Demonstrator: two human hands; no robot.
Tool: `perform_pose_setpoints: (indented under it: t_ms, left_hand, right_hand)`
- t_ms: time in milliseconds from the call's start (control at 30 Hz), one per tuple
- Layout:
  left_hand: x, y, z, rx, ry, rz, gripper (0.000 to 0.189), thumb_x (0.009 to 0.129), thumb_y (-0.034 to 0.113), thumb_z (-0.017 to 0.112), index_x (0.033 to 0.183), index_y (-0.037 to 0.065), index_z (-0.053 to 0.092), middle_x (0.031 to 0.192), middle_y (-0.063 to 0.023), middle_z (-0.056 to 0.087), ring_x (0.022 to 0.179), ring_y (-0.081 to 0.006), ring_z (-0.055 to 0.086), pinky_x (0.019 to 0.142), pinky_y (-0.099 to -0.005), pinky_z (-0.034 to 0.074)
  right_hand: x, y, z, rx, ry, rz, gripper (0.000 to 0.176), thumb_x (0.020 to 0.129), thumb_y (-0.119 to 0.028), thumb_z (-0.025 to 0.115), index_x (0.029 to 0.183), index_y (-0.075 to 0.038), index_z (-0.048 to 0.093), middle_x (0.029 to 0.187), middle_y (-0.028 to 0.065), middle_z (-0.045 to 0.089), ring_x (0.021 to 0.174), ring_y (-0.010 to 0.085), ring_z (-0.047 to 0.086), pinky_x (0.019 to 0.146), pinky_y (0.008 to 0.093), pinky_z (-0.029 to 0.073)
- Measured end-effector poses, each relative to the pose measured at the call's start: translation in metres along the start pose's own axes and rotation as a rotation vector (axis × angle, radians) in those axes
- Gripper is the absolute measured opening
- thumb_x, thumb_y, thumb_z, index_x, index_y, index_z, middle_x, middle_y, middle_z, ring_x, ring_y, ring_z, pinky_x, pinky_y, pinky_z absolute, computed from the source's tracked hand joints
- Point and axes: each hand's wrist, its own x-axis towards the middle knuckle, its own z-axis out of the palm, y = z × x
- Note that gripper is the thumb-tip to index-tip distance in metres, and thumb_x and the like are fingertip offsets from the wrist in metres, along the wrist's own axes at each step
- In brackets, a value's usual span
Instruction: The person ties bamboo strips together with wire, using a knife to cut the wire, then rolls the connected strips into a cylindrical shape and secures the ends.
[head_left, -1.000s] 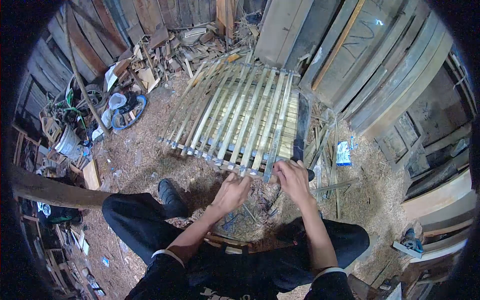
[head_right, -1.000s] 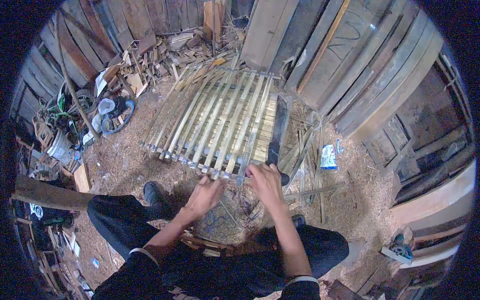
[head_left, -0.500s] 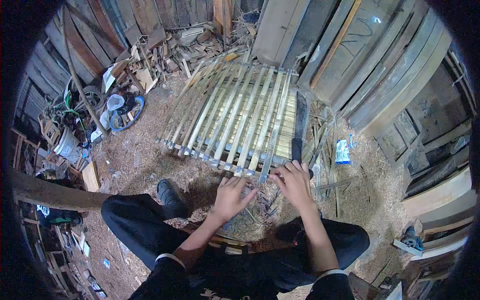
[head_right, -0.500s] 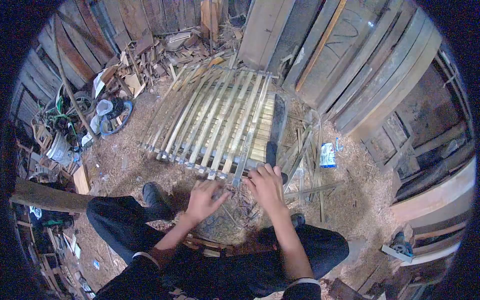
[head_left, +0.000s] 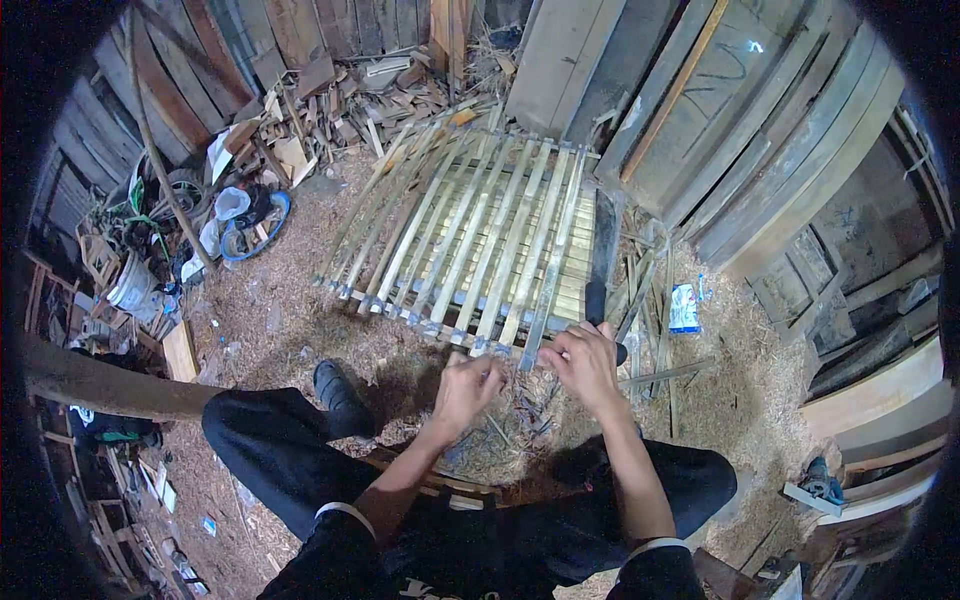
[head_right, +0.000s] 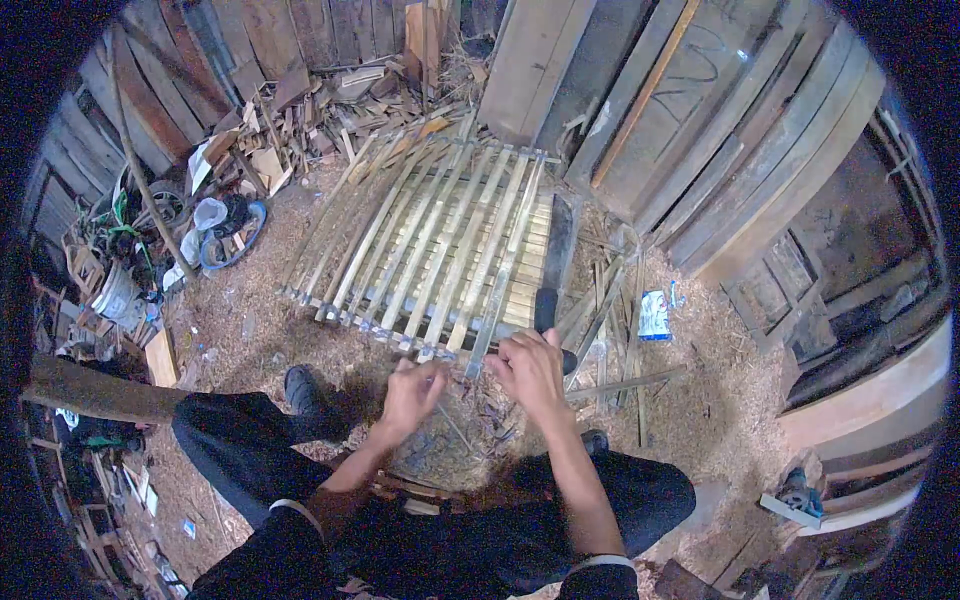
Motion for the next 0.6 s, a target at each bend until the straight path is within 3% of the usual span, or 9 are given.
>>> perform_pose_setpoints:
  t_ms: [67, 133, 333, 467, 567, 600]
  left_hand:
    - [-0.003, -0.006, -0.004, 0.000, -0.024, -0.038, 0.019, 0.096, 0.018, 0.064, 0.086, 0.003, 0.068, 0.061, -0.0177, 0.060, 0.059, -0.0344, 0.059, 0.076, -0.0399, 0.045]
    - [-0.009, -0.001, -0.011, 0.114, -0.042, 0.065, 0.018, 0.096, 0.020, 0.064, 0.089, 0.004, 0.068, 0.064, -0.0163, 0.063, 0.064, -0.0313, 0.062, 0.077, -0.0395, 0.043]
    - [-0.019, 0.003, -0.006, 0.126, 0.041, 0.020, 0.019, 0.097, 0.024, 0.066, 0.092, 0.006, 0.069, 0.084, -0.0152, 0.071, 0.073, -0.0330, 0.065, 0.077, -0.0417, 0.044]
    - [-0.029, -0.003, 0.012, 0.084, 0.024, -0.023, 0.019, 0.097, 0.023, 0.067, 0.097, 0.005, 0.069, 0.088, -0.0161, 0.071, 0.079, -0.0349, 0.066, 0.082, -0.0426, 0.048]
    - [-0.031, -0.007, 0.022, -0.037, 0.006, -0.147, 0.018, 0.099, 0.021, 0.065, 0.101, 0.003, 0.069, 0.083, -0.0147, 0.070, 0.082, -0.0292, 0.069, 0.085, -0.0389, 0.050]
    - [-0.031, -0.008, 0.024, -0.278, -0.042, -0.264, 0.018, 0.100, 0.020, 0.064, 0.102, 0.003, 0.069, 0.086, -0.0127, 0.071, 0.086, -0.0251, 0.069, 0.085, -0.0359, 0.049]
  right_hand:
    - [0.002, 0.003, -0.001, 0.001, 0.006, -0.002, 0.025, 0.080, -0.031, 0.079, 0.073, -0.009, 0.068, 0.076, 0.0050, 0.060, 0.083, 0.0244, 0.057, 0.081, 0.0410, 0.036]
    - [0.000, 0.000, -0.001, 0.006, 0.002, -0.006, 0.022, 0.081, -0.030, 0.079, 0.074, -0.010, 0.070, 0.078, 0.0042, 0.061, 0.083, 0.0239, 0.057, 0.080, 0.0406, 0.035]
    - [-0.008, -0.006, -0.001, -0.145, 0.081, -0.092, 0.010, 0.084, -0.022, 0.074, 0.087, -0.013, 0.072, 0.087, 0.0044, 0.060, 0.091, 0.0234, 0.056, 0.081, 0.0398, 0.037]
    - [-0.020, -0.012, 0.016, -0.242, 0.101, -0.067, 0.009, 0.083, -0.016, 0.071, 0.089, -0.009, 0.069, 0.090, 0.0061, 0.062, 0.090, 0.0243, 0.058, 0.079, 0.0389, 0.042]
    - [-0.034, -0.010, 0.038, -0.246, 0.142, -0.043, 0.013, 0.080, -0.012, 0.068, 0.091, -0.007, 0.066, 0.098, 0.0082, 0.066, 0.093, 0.0257, 0.061, 0.080, 0.0398, 0.046]
    - [-0.036, -0.012, 0.041, -0.227, 0.188, -0.031, 0.016, 0.078, -0.010, 0.067, 0.093, -0.007, 0.065, 0.101, 0.0089, 0.067, 0.094, 0.0263, 0.062, 0.081, 0.0407, 0.047]
